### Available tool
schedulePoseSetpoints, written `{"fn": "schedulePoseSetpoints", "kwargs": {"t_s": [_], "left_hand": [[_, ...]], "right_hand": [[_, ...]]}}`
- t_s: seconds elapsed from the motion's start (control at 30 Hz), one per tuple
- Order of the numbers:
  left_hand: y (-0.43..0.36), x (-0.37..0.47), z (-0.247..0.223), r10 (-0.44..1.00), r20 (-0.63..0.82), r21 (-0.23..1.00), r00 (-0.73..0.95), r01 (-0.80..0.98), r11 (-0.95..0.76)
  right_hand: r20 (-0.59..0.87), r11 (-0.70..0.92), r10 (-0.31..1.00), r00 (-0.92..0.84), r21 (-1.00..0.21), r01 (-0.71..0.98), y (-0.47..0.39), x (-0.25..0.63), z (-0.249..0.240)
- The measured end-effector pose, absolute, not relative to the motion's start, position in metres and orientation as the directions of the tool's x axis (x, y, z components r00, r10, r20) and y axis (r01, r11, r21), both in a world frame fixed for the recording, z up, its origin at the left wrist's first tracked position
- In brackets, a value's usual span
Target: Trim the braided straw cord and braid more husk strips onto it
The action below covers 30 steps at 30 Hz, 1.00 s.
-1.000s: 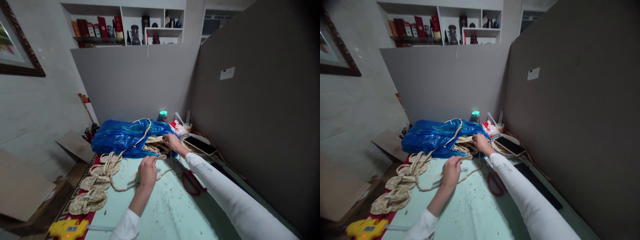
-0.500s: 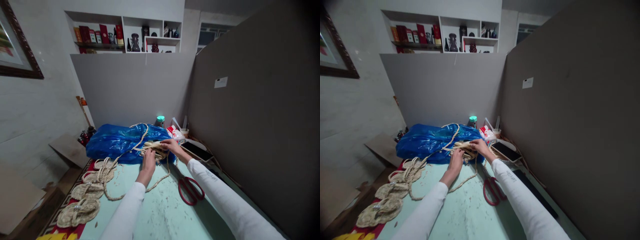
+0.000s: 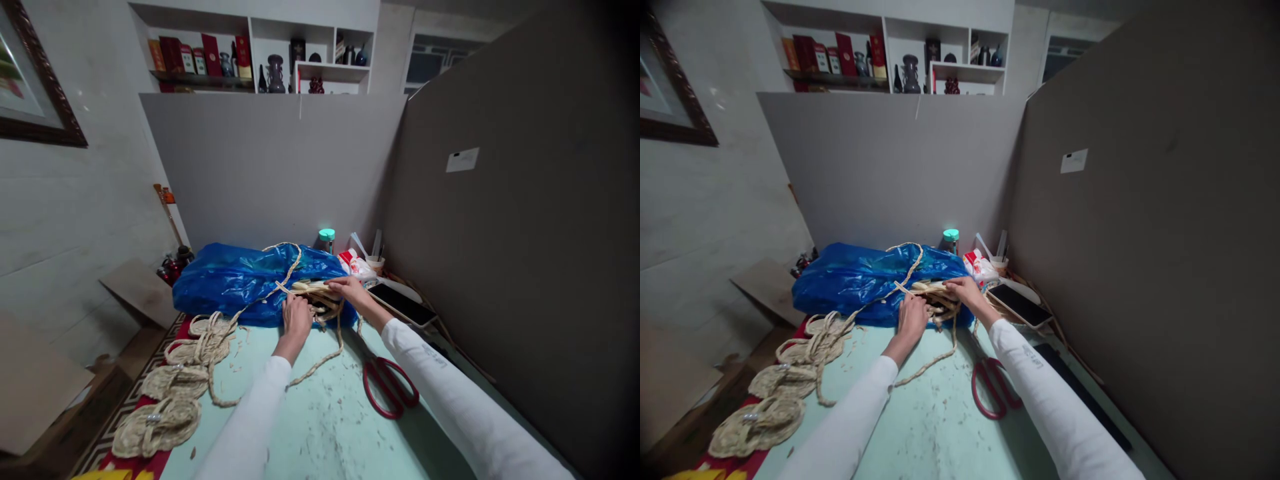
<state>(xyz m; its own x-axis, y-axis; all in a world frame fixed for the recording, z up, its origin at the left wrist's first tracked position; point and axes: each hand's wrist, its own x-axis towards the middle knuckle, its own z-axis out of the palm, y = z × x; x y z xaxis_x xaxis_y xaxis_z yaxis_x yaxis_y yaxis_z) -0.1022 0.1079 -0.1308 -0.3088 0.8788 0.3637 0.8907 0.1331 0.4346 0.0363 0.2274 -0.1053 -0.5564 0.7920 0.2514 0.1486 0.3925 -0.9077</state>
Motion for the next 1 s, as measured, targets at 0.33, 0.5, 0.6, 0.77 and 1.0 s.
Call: {"fn": "schedulePoseSetpoints", "kwargs": {"t_s": [0.33,0.5,0.6,0.77,1.0], "left_hand": [[0.11,-0.101,-0.117,0.868,0.236,0.571,-0.437,0.785,0.24],[0.113,-0.099,-0.11,0.82,0.162,0.785,-0.549,0.576,0.231],[0.122,-0.095,-0.111,0.802,0.06,0.91,-0.594,0.363,0.202],[0.134,-0.084,-0.122,0.784,-0.135,0.987,-0.606,-0.015,0.158],[0.133,-0.079,-0.142,0.759,-0.217,0.957,-0.614,-0.288,0.041]], "right_hand": [[0.352,0.52,0.834,-0.424,-0.758,0.394,0.204,0.034,-0.101],[0.413,0.524,0.849,-0.329,-0.74,0.421,0.193,0.033,-0.105],[0.425,0.532,0.843,-0.33,-0.748,0.396,0.186,0.032,-0.108],[0.408,0.545,0.827,-0.388,-0.753,0.369,0.175,0.034,-0.114],[0.372,0.508,0.847,-0.379,-0.775,0.376,0.177,0.035,-0.117]]}}
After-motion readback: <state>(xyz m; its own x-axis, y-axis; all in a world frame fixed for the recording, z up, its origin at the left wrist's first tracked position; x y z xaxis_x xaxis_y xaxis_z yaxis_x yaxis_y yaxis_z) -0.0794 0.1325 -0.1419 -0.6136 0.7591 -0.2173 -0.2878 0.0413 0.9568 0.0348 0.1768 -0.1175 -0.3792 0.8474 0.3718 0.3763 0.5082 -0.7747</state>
